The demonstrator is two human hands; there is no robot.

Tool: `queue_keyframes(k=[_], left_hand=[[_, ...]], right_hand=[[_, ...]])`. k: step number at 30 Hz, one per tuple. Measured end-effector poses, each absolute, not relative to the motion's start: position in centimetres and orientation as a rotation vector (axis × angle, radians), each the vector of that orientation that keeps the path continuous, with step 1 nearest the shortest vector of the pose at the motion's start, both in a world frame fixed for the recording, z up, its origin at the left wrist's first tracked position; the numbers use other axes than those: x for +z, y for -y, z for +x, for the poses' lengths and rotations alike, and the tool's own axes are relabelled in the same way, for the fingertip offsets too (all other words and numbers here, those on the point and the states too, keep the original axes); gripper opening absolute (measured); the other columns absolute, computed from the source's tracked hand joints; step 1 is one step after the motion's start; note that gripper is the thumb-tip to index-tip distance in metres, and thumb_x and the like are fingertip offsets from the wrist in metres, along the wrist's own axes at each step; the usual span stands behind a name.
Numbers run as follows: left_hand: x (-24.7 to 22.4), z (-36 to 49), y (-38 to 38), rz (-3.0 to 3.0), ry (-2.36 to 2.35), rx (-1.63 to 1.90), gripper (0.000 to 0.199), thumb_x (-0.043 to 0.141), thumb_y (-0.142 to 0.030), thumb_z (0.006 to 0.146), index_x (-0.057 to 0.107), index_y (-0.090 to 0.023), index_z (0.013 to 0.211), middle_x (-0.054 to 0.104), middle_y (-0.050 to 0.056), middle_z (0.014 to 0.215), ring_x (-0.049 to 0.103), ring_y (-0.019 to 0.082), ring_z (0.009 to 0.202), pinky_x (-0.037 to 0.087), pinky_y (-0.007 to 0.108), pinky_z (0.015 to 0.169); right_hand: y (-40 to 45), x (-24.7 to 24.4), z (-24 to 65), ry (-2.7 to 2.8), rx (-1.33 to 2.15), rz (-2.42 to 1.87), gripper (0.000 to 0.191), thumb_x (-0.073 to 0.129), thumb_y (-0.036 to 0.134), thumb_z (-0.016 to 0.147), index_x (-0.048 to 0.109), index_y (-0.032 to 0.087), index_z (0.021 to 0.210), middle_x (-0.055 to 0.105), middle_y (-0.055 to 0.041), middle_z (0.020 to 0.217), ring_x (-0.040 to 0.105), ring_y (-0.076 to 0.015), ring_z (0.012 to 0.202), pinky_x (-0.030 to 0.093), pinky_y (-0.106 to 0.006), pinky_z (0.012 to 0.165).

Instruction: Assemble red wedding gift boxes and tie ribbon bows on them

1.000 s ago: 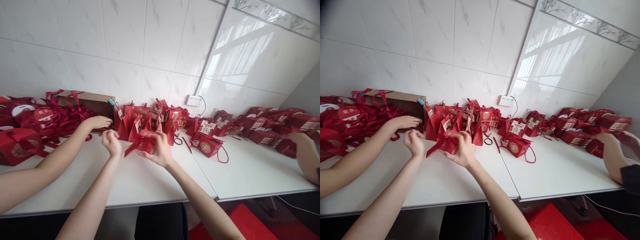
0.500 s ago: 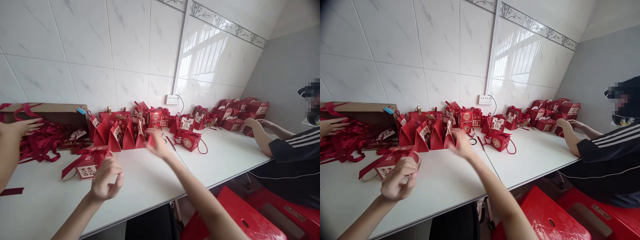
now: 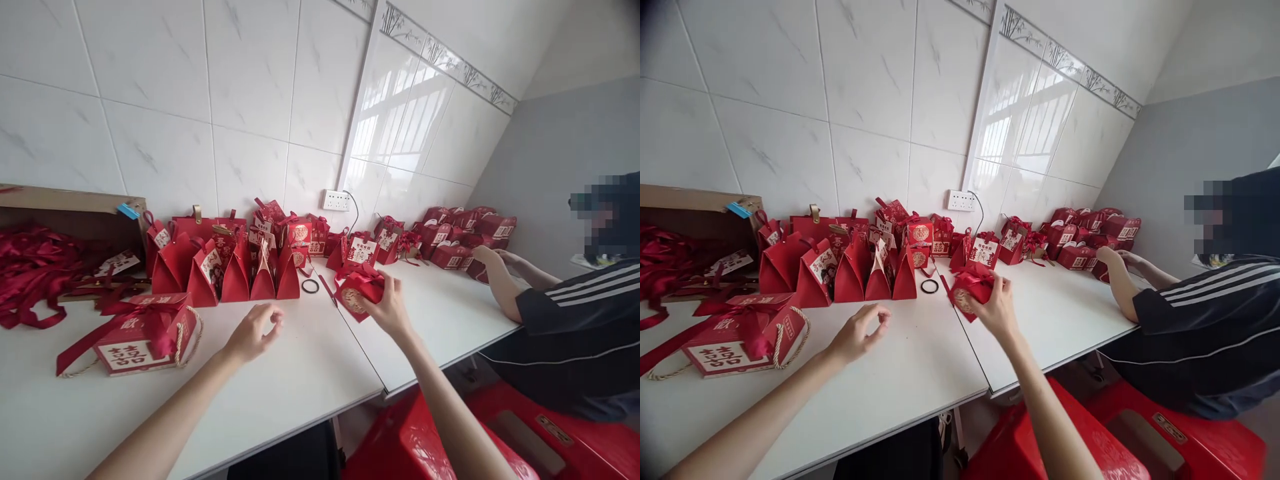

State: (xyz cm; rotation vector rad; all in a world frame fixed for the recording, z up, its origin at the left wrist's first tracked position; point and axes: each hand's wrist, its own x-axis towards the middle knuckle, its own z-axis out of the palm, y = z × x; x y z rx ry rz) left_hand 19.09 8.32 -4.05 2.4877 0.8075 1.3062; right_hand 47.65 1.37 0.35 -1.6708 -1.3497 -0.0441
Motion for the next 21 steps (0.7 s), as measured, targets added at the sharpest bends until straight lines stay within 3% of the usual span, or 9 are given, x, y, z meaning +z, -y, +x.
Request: queue_keyframes(k=[4,7,11,14,18,21], left_hand=[[-4.4,18.1,-8.3,2.329,-0.766,1.3,0.034,0.048,-0.043,0.081,0.053,-0.019,0.106,0.065,0.01,0.097,0.062,0.022,0.088,0.049,0.036,0.081],[-4.7,18.5,-8.5,2.194,-0.689,1.277,0.056,0.051,-0.056,0.078,0.047,-0.015,0.116,0.06,0.016,0.113,0.06,0.025,0.098,0.047,0.041,0.088],[-5.5,19.6,-9.2,2.053,-0.629,1.254,0.076,0.054,-0.07,0.07,0.042,-0.015,0.12,0.059,0.017,0.115,0.058,0.025,0.101,0.043,0.044,0.092],[-5.8,20.0,-9.6,1.977,-0.599,1.241,0.078,0.057,-0.073,0.066,0.044,-0.016,0.117,0.061,0.014,0.11,0.059,0.024,0.097,0.045,0.041,0.087],[-5.8,20.0,-9.7,1.94,-0.636,1.267,0.075,0.056,-0.075,0.066,0.045,-0.018,0.114,0.063,0.011,0.104,0.06,0.023,0.093,0.047,0.039,0.079],[-5.8,19.8,-9.8,1.986,-0.717,1.279,0.079,0.054,-0.079,0.062,0.045,-0.02,0.114,0.062,0.009,0.098,0.06,0.024,0.09,0.047,0.039,0.074]], right_hand=[[3.1,-0.1,38.9,1.588,0.101,-1.658,0.066,0.065,0.05,0.069,0.045,0.016,0.122,0.045,-0.016,0.114,0.05,-0.0339,0.108,0.041,-0.055,0.093],[6.3,-0.8,37.3,1.522,0.101,-1.547,0.056,0.054,0.051,0.079,0.043,0.021,0.124,0.042,-0.015,0.125,0.041,-0.0338,0.122,0.035,-0.055,0.1],[12.0,-6.3,45.0,0.986,-0.253,-1.578,0.038,0.037,0.043,0.088,0.041,0.022,0.119,0.04,-0.0129,0.128,0.038,-0.0264,0.125,0.038,-0.048,0.1],[17.6,-12.3,52.6,0.556,-0.104,-2.084,0.037,0.038,0.045,0.084,0.046,0.018,0.108,0.043,-0.0158,0.125,0.037,-0.0283,0.125,0.034,-0.047,0.102],[23.1,-17.9,58.2,0.265,0.17,-2.343,0.055,0.053,0.053,0.074,0.046,0.013,0.111,0.047,-0.0245,0.114,0.04,-0.0413,0.12,0.035,-0.057,0.093],[25.1,-20.2,59.0,0.147,0.378,-2.486,0.078,0.057,0.061,0.069,0.037,0.011,0.126,0.047,-0.0259,0.114,0.049,-0.0421,0.111,0.04,-0.056,0.085]])
